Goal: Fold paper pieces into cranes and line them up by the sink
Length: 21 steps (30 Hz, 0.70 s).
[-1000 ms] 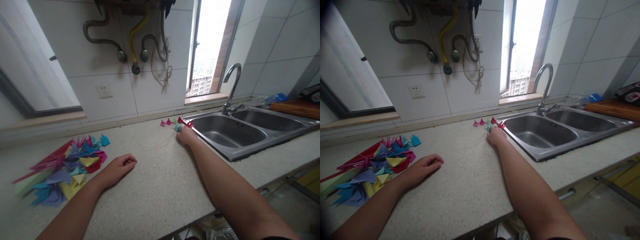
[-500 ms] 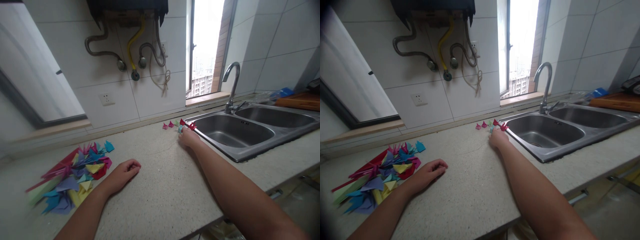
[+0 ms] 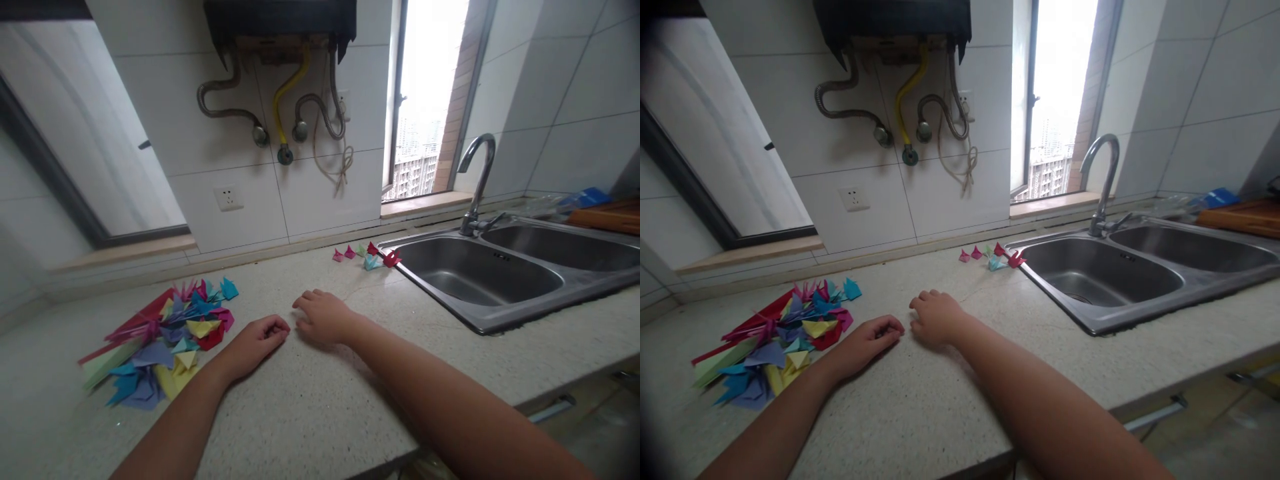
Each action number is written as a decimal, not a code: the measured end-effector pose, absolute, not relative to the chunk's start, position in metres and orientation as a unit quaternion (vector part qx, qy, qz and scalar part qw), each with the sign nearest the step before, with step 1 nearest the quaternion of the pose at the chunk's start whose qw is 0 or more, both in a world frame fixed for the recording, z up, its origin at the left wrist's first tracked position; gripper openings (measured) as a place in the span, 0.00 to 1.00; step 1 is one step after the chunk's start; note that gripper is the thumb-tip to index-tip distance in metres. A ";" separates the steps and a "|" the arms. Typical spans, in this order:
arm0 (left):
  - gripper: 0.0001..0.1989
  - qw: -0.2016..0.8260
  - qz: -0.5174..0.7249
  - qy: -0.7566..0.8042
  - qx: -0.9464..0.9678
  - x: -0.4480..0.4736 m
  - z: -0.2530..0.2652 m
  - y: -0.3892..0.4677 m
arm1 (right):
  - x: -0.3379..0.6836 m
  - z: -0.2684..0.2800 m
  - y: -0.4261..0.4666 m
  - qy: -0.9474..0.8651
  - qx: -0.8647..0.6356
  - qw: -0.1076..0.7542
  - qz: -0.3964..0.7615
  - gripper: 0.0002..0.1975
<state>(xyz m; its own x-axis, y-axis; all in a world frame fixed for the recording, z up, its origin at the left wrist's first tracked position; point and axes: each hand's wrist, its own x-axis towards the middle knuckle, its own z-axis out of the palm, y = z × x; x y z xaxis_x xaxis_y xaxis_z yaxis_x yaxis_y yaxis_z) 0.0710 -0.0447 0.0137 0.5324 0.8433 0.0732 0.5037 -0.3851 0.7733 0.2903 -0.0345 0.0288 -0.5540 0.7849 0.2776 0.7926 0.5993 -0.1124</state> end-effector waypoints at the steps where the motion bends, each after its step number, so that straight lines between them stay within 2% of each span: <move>1: 0.15 0.358 0.240 0.420 0.799 0.071 0.014 -0.045 | 0.287 0.025 -0.036 -0.886 -0.438 0.149 -0.021 0.21; 9: 0.13 0.290 0.287 0.412 0.815 0.070 0.010 -0.045 | 0.277 -0.001 -0.035 -0.886 -0.442 0.129 -0.052 0.24; 16: 0.09 0.127 0.297 0.407 0.854 0.072 -0.005 -0.040 | 0.273 -0.006 -0.034 -0.880 -0.456 0.121 -0.058 0.27; 21: 0.09 0.029 0.278 0.431 0.858 0.076 -0.014 -0.041 | 0.269 -0.006 -0.031 -0.875 -0.472 0.098 -0.042 0.29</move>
<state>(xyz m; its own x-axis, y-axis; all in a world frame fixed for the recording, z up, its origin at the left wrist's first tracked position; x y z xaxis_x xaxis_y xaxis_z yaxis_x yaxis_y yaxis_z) 0.0759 -0.0408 -0.0139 0.4732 0.7562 0.4519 0.7242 -0.6260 0.2892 0.2689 -0.0314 -0.0058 -0.5349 0.8181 0.2110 0.8345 0.5507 -0.0196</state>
